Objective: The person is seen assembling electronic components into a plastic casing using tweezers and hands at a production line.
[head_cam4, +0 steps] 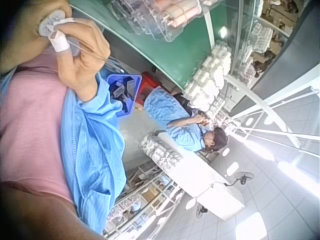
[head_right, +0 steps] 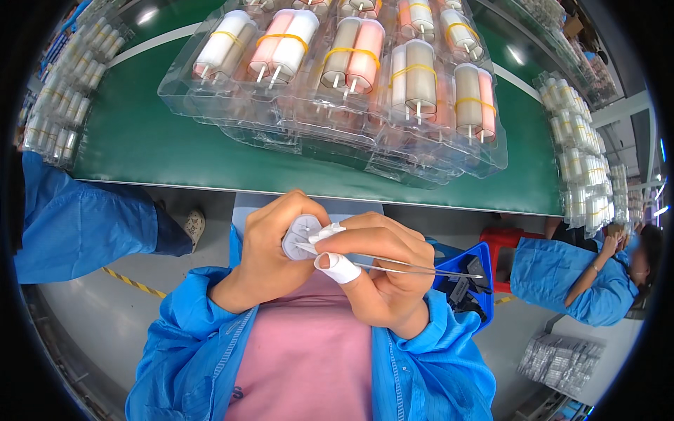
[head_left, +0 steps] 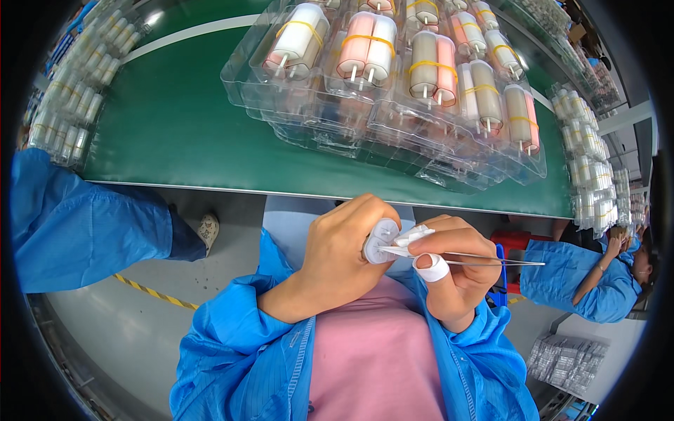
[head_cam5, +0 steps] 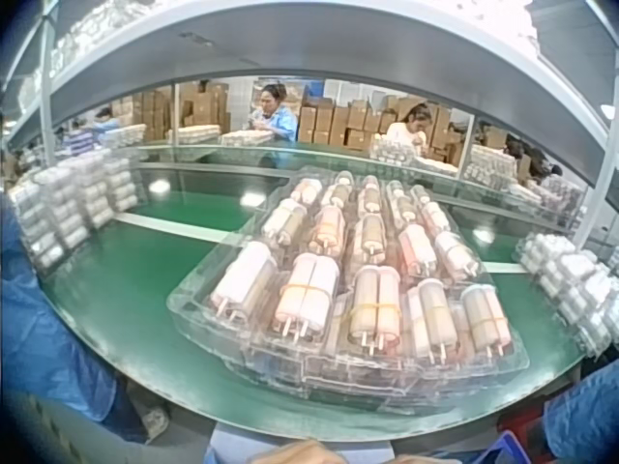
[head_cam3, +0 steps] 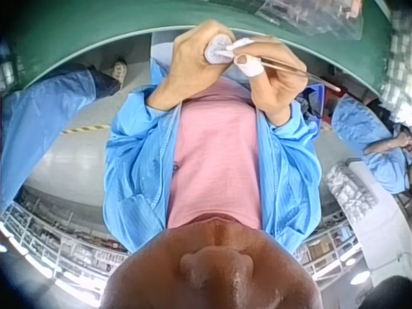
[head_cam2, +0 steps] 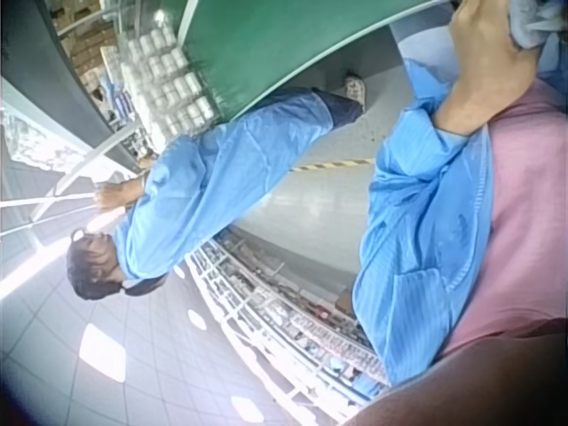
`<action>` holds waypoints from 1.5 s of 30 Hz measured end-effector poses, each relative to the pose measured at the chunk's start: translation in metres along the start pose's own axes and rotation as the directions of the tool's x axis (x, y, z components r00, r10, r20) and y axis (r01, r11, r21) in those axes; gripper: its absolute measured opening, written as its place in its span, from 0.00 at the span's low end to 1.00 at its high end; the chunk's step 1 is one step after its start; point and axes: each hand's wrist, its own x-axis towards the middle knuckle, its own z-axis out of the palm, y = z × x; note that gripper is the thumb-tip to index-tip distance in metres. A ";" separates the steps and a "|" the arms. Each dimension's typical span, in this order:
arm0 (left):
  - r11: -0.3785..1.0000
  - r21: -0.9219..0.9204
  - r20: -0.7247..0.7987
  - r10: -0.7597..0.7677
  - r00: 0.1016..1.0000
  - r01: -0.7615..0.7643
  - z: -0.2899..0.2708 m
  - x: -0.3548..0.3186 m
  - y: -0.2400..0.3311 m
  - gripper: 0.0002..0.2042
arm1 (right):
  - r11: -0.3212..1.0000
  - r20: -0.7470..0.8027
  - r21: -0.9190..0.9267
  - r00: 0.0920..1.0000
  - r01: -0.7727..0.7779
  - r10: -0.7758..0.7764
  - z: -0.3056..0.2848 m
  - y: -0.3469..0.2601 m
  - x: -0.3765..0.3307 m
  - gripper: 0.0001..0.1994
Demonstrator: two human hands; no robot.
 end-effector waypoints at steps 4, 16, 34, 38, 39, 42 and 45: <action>1.000 -0.007 0.008 -0.006 1.000 0.006 0.001 0.000 -0.001 0.13 | 1.000 0.004 -0.003 1.000 0.002 -0.002 -0.001 0.000 0.000 0.08; 1.000 -0.008 0.030 -0.013 0.999 0.013 0.001 -0.001 0.000 0.13 | 1.000 -0.002 -0.001 1.000 0.002 -0.002 -0.003 0.000 -0.002 0.08; 0.983 0.150 0.039 0.105 0.994 -0.110 0.000 -0.001 -0.008 0.12 | 0.994 0.048 -0.106 0.998 -0.033 0.039 0.000 -0.006 0.002 0.06; 0.960 0.249 0.040 0.118 0.992 -0.124 0.001 -0.002 -0.008 0.11 | 0.979 0.107 -0.205 0.994 0.012 0.010 -0.001 -0.011 0.005 0.06; 0.951 0.280 0.038 0.128 0.991 -0.133 0.001 -0.002 -0.008 0.11 | 0.969 0.130 -0.243 0.991 0.041 -0.009 -0.001 -0.011 0.006 0.06; 0.940 0.307 0.042 0.140 0.989 -0.146 0.000 -0.001 -0.010 0.11 | 0.939 0.186 -0.321 0.980 0.124 -0.066 -0.001 -0.012 0.006 0.07; 0.984 0.161 0.025 0.070 0.997 -0.073 0.001 -0.002 -0.005 0.12 | 0.993 0.048 -0.071 0.994 -0.096 0.099 -0.003 -0.008 0.002 0.09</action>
